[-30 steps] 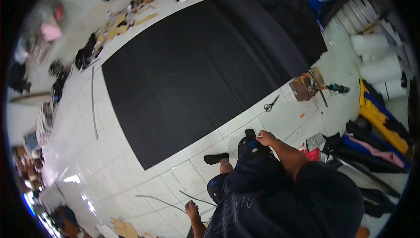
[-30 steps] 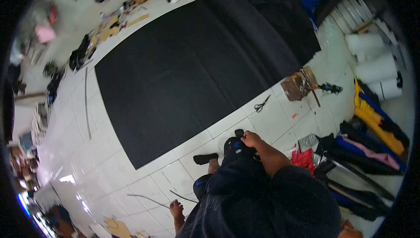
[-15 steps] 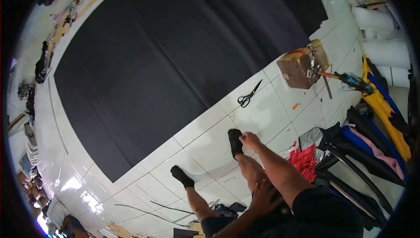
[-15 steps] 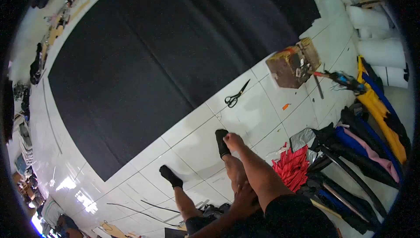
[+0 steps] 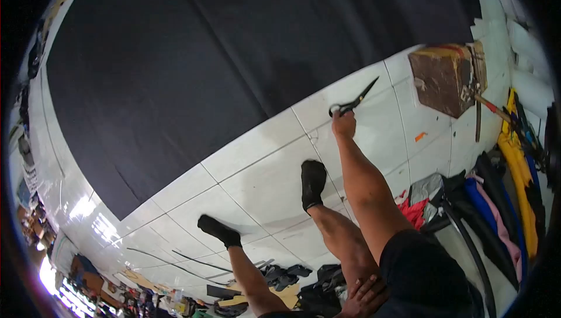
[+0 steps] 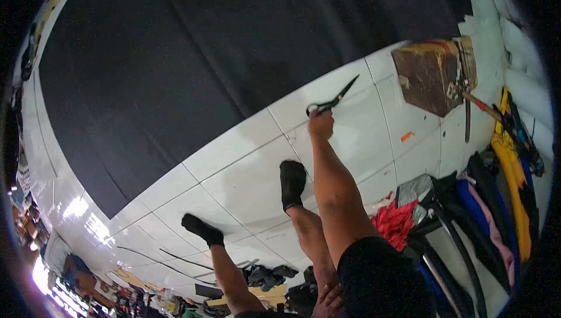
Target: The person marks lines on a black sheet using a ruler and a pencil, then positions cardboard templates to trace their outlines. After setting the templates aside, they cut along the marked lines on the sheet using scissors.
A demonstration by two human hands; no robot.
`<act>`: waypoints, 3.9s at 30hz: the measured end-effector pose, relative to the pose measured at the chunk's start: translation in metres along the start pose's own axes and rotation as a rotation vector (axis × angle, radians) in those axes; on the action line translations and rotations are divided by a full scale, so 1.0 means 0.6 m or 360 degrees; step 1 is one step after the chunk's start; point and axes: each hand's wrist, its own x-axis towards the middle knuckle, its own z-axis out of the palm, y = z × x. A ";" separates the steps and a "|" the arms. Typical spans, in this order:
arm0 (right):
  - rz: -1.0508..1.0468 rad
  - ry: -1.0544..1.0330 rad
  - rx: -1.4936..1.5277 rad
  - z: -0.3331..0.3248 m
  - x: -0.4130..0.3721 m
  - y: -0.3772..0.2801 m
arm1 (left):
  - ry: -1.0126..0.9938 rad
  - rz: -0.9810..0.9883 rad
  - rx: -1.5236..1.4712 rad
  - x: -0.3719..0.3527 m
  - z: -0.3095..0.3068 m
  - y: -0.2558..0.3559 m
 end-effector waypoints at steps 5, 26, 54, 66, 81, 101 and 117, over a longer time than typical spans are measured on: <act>0.0123 -0.0344 -0.0216 -0.052 -0.002 -0.055 | 0.0069 0.0012 -0.0033 0.012 0.011 -0.026; -0.1888 -0.0883 -0.1131 -0.240 -0.946 -0.107 | 0.1231 -0.1139 -0.0515 -0.708 -0.178 -0.106; -0.1227 -0.1785 -0.0448 0.287 -1.866 -0.498 | 0.1106 -0.1638 -0.0136 -1.629 -0.532 -0.204; -0.0981 -0.1412 0.0278 0.476 -2.029 -0.450 | 0.0550 -0.1630 -0.1320 -1.944 -0.724 -0.283; -0.1210 -0.1337 0.0324 1.018 -1.712 -0.543 | 0.1135 -0.1511 -0.0091 -1.817 -0.925 -1.199; -0.1171 -0.1258 0.0767 1.215 -1.743 -0.334 | 0.1532 -0.0815 -0.0965 -1.551 -0.867 -1.417; -0.0780 -0.1780 0.0410 1.198 -1.863 -0.170 | 0.1252 -0.0868 -0.0422 -1.594 -0.859 -1.398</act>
